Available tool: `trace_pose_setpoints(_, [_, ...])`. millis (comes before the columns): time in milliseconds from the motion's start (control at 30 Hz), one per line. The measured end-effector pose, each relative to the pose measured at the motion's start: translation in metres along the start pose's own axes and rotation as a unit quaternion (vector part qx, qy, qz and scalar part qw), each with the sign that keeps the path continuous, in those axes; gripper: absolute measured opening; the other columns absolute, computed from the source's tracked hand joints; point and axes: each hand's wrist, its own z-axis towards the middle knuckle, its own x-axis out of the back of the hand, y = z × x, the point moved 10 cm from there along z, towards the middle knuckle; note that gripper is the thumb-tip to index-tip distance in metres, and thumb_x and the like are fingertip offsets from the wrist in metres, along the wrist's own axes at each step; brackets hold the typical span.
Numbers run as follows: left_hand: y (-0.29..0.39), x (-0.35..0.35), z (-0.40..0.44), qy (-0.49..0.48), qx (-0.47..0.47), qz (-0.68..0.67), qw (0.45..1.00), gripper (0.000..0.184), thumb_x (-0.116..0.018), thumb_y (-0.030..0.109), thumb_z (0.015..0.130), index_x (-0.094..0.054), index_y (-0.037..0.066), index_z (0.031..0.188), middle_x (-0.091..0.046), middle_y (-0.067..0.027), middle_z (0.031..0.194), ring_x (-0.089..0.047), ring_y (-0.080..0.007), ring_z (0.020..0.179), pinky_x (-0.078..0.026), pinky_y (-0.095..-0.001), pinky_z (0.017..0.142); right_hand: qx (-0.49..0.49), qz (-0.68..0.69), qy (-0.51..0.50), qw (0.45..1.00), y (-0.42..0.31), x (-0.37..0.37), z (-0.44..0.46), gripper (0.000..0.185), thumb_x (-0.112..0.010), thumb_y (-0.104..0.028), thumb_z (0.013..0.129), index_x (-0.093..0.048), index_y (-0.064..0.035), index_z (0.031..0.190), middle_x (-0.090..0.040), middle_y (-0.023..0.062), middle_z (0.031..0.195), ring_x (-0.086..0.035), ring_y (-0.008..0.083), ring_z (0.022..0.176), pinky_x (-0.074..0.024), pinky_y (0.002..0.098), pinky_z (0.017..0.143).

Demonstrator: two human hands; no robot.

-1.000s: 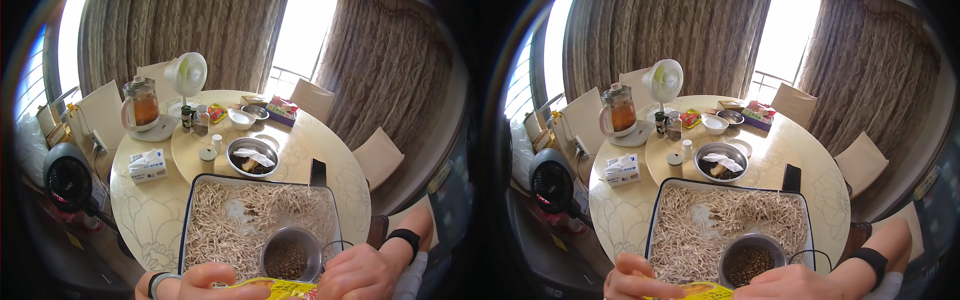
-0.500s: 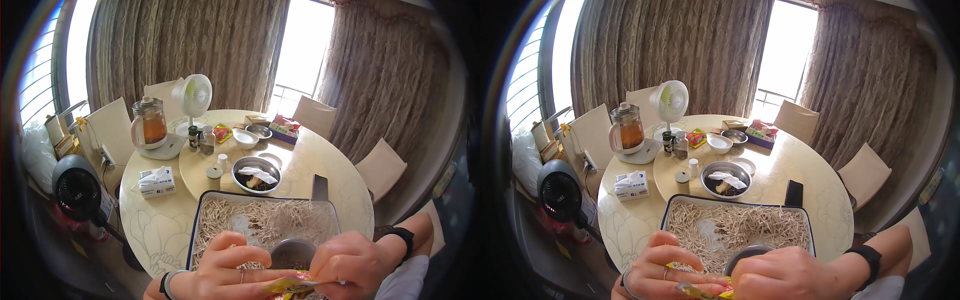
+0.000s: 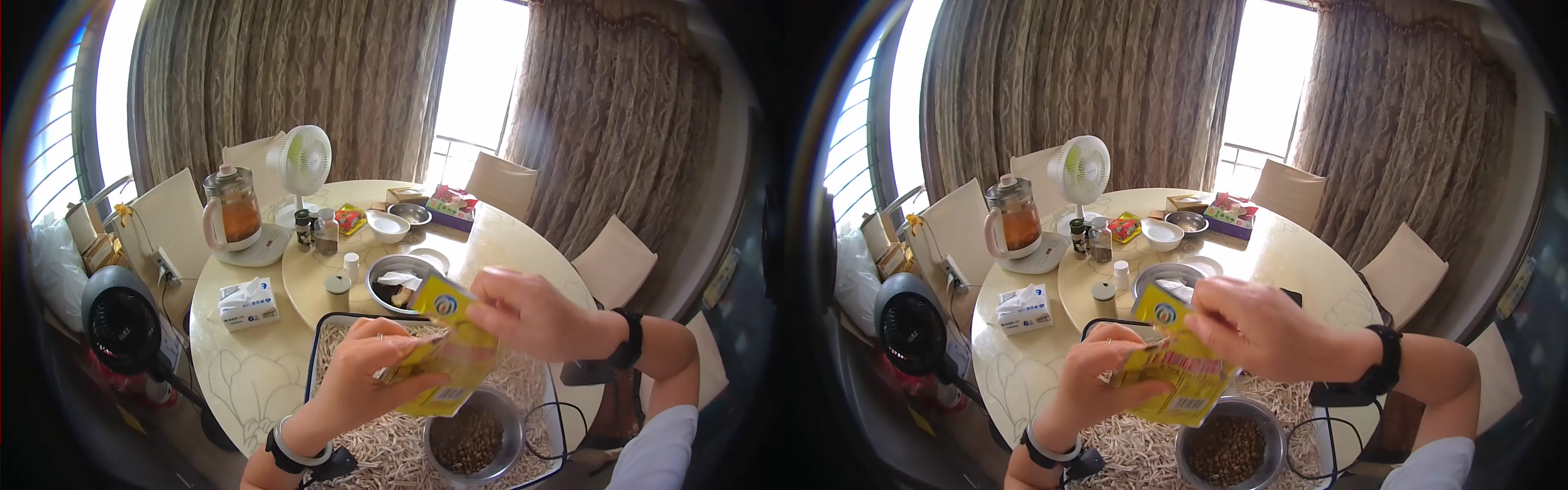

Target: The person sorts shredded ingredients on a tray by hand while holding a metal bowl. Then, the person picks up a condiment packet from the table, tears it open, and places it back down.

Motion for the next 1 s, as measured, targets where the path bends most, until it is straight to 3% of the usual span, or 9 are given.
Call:
trace_pose_setpoints(67, [-0.021,-0.002,0.003,-0.009,0.033,0.000,0.999,0.043,-0.086,0.016,0.069,-0.071,0.008,0.109,-0.066,-0.0049,0.089,-0.059,-0.0211,0.083,-0.046,-0.0330,0.073,-0.017,-0.016,0.028,0.999,0.025,0.015,0.016,0.023,-0.052,-0.019,0.098,-0.047,-0.0007,0.085,-0.048,0.0116,0.071,-0.046,0.0202,0.062,-0.0420,0.0361,0.059])
trace_pose_setpoints(100, [-0.031,0.002,0.006,0.009,0.045,0.010,0.999,0.048,-0.085,0.017,0.071,-0.068,0.007,0.114,-0.066,-0.0060,0.093,-0.058,-0.0208,0.084,-0.046,-0.0331,0.074,-0.047,-0.003,0.037,0.998,0.045,0.023,0.023,0.025,-0.051,-0.021,0.099,-0.049,-0.0009,0.083,-0.042,0.0024,0.072,-0.039,0.0098,0.067,-0.0375,0.0282,0.060])
trace_pose_setpoints(167, [-0.053,0.005,0.010,0.025,0.060,0.020,0.998,0.053,-0.084,0.018,0.072,-0.064,0.006,0.119,-0.066,-0.0070,0.098,-0.057,-0.0204,0.086,-0.047,-0.0331,0.074,-0.064,-0.036,0.058,0.996,0.077,0.044,0.041,0.027,-0.052,-0.023,0.099,-0.051,0.0000,0.085,-0.043,0.0017,0.073,-0.040,0.0081,0.070,-0.0382,0.0277,0.062])
trace_pose_setpoints(233, [-0.089,0.018,0.007,0.071,0.128,0.050,0.988,0.059,-0.078,0.020,0.080,-0.055,0.007,0.132,-0.065,-0.0049,0.116,-0.057,-0.0118,0.091,-0.044,-0.0299,0.082,-0.098,-0.105,0.080,0.986,0.114,0.063,0.061,0.029,-0.055,-0.024,0.098,-0.053,0.0018,0.085,-0.047,0.0053,0.073,-0.044,0.0119,0.069,-0.0397,0.0302,0.063])
trace_pose_setpoints(433, [-0.165,0.029,-0.010,0.109,0.183,0.066,0.975,0.050,-0.073,0.022,0.085,-0.057,0.008,0.130,-0.065,-0.0031,0.116,-0.056,-0.0097,0.088,-0.041,-0.0282,0.079,-0.117,-0.294,0.130,0.940,0.198,0.077,0.115,0.022,-0.059,-0.024,0.092,-0.066,-0.0036,0.094,-0.066,0.0143,0.082,-0.065,0.0245,0.074,-0.0495,0.0358,0.068])
trace_pose_setpoints(533, [-0.179,0.027,-0.015,0.121,0.190,0.044,0.973,0.044,-0.071,0.019,0.087,-0.058,0.008,0.127,-0.066,-0.0024,0.111,-0.055,-0.0087,0.087,-0.041,-0.0263,0.077,-0.227,-0.196,0.135,0.944,0.261,0.071,0.129,0.021,-0.059,-0.025,0.090,-0.069,-0.0068,0.094,-0.069,0.0147,0.086,-0.068,0.0280,0.077,-0.0525,0.0384,0.071])
trace_pose_setpoints(733, [-0.184,0.023,-0.020,0.143,0.186,0.040,0.971,0.034,-0.067,0.013,0.090,-0.059,0.006,0.123,-0.066,-0.0025,0.105,-0.054,-0.0076,0.082,-0.042,-0.0242,0.074,-0.232,-0.137,0.129,0.954,0.293,0.032,0.148,0.019,-0.060,-0.020,0.087,-0.069,-0.0052,0.095,-0.068,0.0189,0.086,-0.066,0.0358,0.083,-0.0510,0.0446,0.077])
trace_pose_setpoints(767, [-0.185,0.024,-0.021,0.155,0.183,0.029,0.970,0.034,-0.066,0.012,0.091,-0.058,0.007,0.123,-0.066,-0.0020,0.104,-0.054,-0.0074,0.081,-0.042,-0.0241,0.074,-0.132,-0.181,0.140,0.965,0.294,0.025,0.163,0.019,-0.061,-0.020,0.086,-0.069,-0.0039,0.093,-0.067,0.0200,0.085,-0.066,0.0364,0.081,-0.0510,0.0443,0.075])
trace_pose_setpoints(1000, [-0.182,0.024,-0.022,0.171,0.179,0.003,0.969,0.033,-0.063,0.010,0.093,-0.055,0.007,0.125,-0.063,-0.0001,0.099,-0.051,-0.0061,0.082,-0.040,-0.0231,0.074,-0.111,-0.196,0.078,0.971,0.328,-0.018,0.200,0.021,-0.058,-0.019,0.086,-0.069,-0.0024,0.090,-0.067,0.0197,0.086,-0.064,0.0361,0.082,-0.0502,0.0419,0.076])
